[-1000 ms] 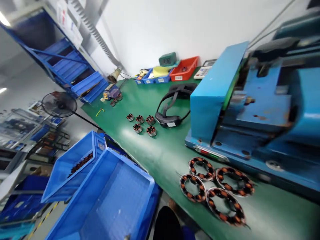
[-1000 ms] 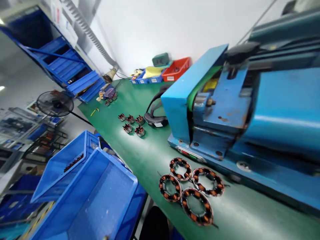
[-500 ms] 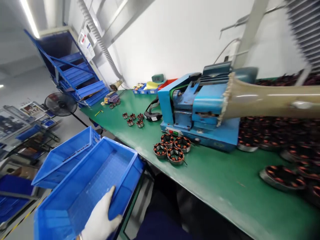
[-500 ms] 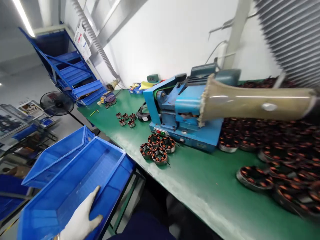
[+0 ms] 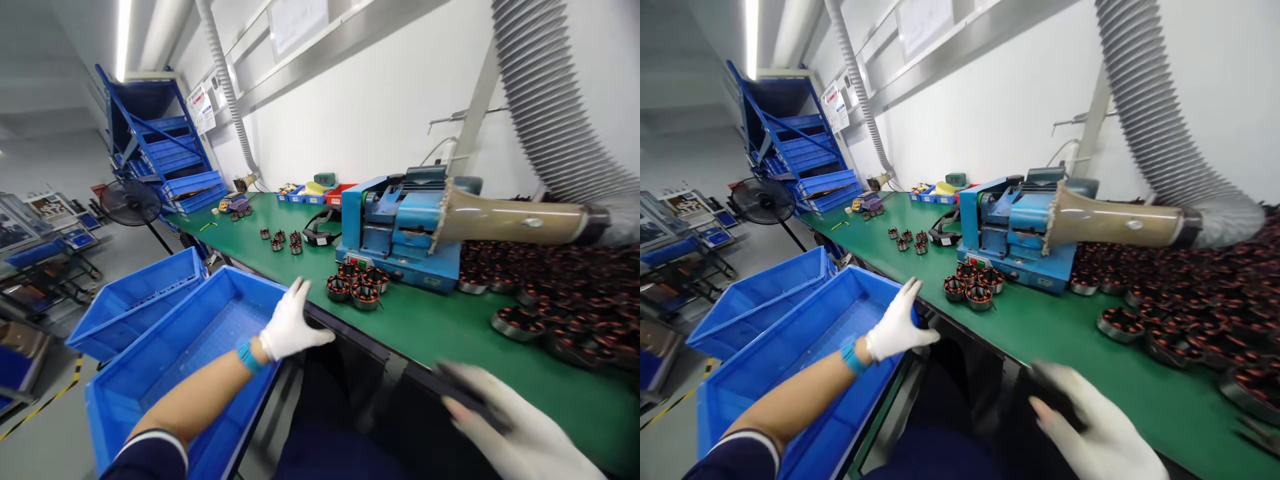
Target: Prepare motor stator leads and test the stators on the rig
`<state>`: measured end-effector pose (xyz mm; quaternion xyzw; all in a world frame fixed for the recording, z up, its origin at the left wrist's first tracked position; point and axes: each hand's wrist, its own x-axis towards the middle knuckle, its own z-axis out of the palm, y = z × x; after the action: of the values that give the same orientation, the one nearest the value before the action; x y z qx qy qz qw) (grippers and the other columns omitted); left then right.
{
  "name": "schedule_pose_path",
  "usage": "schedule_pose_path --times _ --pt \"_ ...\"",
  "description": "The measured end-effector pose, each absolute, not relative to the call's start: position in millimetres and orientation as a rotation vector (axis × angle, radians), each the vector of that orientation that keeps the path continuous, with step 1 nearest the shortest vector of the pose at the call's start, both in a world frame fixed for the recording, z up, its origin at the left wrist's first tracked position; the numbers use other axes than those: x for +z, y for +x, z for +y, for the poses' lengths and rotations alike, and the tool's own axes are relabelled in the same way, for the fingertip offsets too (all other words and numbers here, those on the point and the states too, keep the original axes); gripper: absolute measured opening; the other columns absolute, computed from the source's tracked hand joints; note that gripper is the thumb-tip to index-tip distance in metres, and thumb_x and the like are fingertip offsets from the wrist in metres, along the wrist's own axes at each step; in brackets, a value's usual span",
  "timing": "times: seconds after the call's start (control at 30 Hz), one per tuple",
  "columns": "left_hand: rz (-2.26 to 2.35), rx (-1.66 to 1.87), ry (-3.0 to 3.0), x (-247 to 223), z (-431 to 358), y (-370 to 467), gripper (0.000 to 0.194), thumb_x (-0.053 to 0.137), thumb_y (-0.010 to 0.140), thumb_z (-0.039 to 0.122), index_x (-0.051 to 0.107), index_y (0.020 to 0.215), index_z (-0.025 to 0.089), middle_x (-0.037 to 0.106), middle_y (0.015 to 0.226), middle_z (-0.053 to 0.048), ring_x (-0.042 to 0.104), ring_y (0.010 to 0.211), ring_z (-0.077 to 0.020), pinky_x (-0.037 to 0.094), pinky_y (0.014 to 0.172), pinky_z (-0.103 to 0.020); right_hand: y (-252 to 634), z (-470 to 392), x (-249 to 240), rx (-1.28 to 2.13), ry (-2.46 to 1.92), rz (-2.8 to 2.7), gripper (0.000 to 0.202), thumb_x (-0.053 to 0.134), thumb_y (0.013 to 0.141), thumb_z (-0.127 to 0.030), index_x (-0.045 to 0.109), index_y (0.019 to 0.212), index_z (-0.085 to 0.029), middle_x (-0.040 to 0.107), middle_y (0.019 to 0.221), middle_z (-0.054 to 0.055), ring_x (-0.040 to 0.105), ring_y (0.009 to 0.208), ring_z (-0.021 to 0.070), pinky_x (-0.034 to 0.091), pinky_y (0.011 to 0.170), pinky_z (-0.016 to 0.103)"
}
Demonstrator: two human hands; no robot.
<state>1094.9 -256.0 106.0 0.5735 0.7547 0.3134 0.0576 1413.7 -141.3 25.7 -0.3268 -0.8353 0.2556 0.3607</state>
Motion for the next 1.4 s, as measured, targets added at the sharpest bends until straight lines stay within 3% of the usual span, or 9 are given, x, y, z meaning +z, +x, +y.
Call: schedule_pose_path --times 0.13,0.2,0.37,0.6,0.7,0.8,0.87,1.07,1.4 --pt "2.212 0.653 1.987 123.4 -171.8 1087.0 0.128 0.087 0.042 0.058 0.030 0.151 0.020 0.019 0.161 -0.022 0.039 0.137 -0.0481 0.040 0.109 -0.061 1321.8 -94.0 73.0 0.256 -0.826 -2.376 0.066 0.062 0.079 -0.046 0.054 0.137 -0.017 0.047 0.147 0.015 0.053 0.128 0.0347 0.048 0.104 0.048" --pt "2.120 0.570 2.072 120.0 -139.8 1081.3 0.127 0.089 0.038 0.052 0.035 0.148 0.019 0.027 0.157 -0.022 0.046 0.132 -0.0478 0.044 0.108 -0.058 1282.1 -76.7 83.7 0.187 -0.909 -2.426 0.072 0.065 0.077 -0.045 0.051 0.140 -0.014 0.039 0.152 0.018 0.044 0.135 0.0383 0.042 0.108 0.052" --pt "1.905 0.784 2.179 88.7 -107.9 1083.0 0.098 0.087 0.040 0.051 0.060 0.125 0.013 0.043 0.145 -0.020 0.060 0.118 -0.0384 0.047 0.108 -0.045 1267.0 -58.9 76.8 0.176 -0.976 -2.511 0.061 0.057 0.084 -0.046 0.054 0.136 -0.014 0.054 0.138 0.015 0.033 0.141 0.0372 0.040 0.109 0.052" --pt "1.636 0.809 2.234 76.5 -101.5 1162.1 0.106 0.084 0.037 0.061 0.055 0.131 0.021 0.050 0.136 -0.017 0.064 0.106 -0.0406 0.054 0.096 -0.056 1367.4 -37.4 29.1 -0.165 -0.844 -2.356 0.051 0.056 0.081 -0.046 0.056 0.123 -0.016 0.061 0.125 0.015 0.047 0.128 0.0361 0.048 0.102 0.051" --pt "1.481 1.000 2.123 85.6 -83.5 1170.2 0.102 0.082 0.050 0.058 0.046 0.139 0.021 0.053 0.136 -0.015 0.062 0.115 -0.0365 0.052 0.100 -0.051 1393.8 -26.0 26.8 -0.348 -0.823 -2.274 0.055 0.053 0.083 -0.046 0.049 0.127 -0.014 0.059 0.124 0.018 0.052 0.121 0.0393 0.052 0.093 0.053" --pt "1.882 1.445 1.793 90.6 -63.2 1136.5 0.096 0.079 0.060 0.052 0.042 0.141 0.016 0.044 0.146 -0.018 0.045 0.135 -0.0352 0.038 0.115 -0.050 1397.8 -26.8 35.9 -0.361 -0.842 -2.281 0.062 0.050 0.086 -0.048 0.038 0.137 -0.016 0.053 0.130 0.020 0.055 0.119 0.0386 0.054 0.090 0.053" --pt "2.211 1.431 1.624 91.1 -51.4 1104.4 0.116 0.084 0.051 0.050 0.031 0.147 0.010 0.028 0.155 -0.024 0.030 0.143 -0.0413 0.029 0.119 -0.054 1394.8 -31.1 42.7 -0.342 -0.829 -2.289 0.066 0.051 0.086 -0.051 0.035 0.140 -0.018 0.051 0.132 0.020 0.056 0.117 0.0391 0.055 0.088 0.053" --pt "2.239 1.137 1.587 82.3 -25.7 1062.0 0.115 0.083 0.059 0.039 0.021 0.152 0.013 0.052 0.136 -0.020 0.050 0.130 -0.0357 0.043 0.108 -0.045 1387.4 -42.7 53.1 -0.300 -0.896 -2.275 0.071 0.053 0.082 -0.057 0.038 0.139 -0.018 0.051 0.131 0.021 0.056 0.116 0.0413 0.055 0.088 0.056" --pt "2.344 1.154 1.581 76.2 -15.3 1069.0 0.114 0.081 0.061 0.039 0.020 0.152 0.007 0.049 0.136 -0.023 0.048 0.130 -0.0384 0.043 0.106 -0.047 1375.3 -57.5 67.6 -0.271 -1.050 -2.188 0.058 0.058 0.078 -0.058 0.057 0.119 -0.017 0.058 0.119 0.021 0.056 0.113 0.0433 0.050 0.091 0.061"
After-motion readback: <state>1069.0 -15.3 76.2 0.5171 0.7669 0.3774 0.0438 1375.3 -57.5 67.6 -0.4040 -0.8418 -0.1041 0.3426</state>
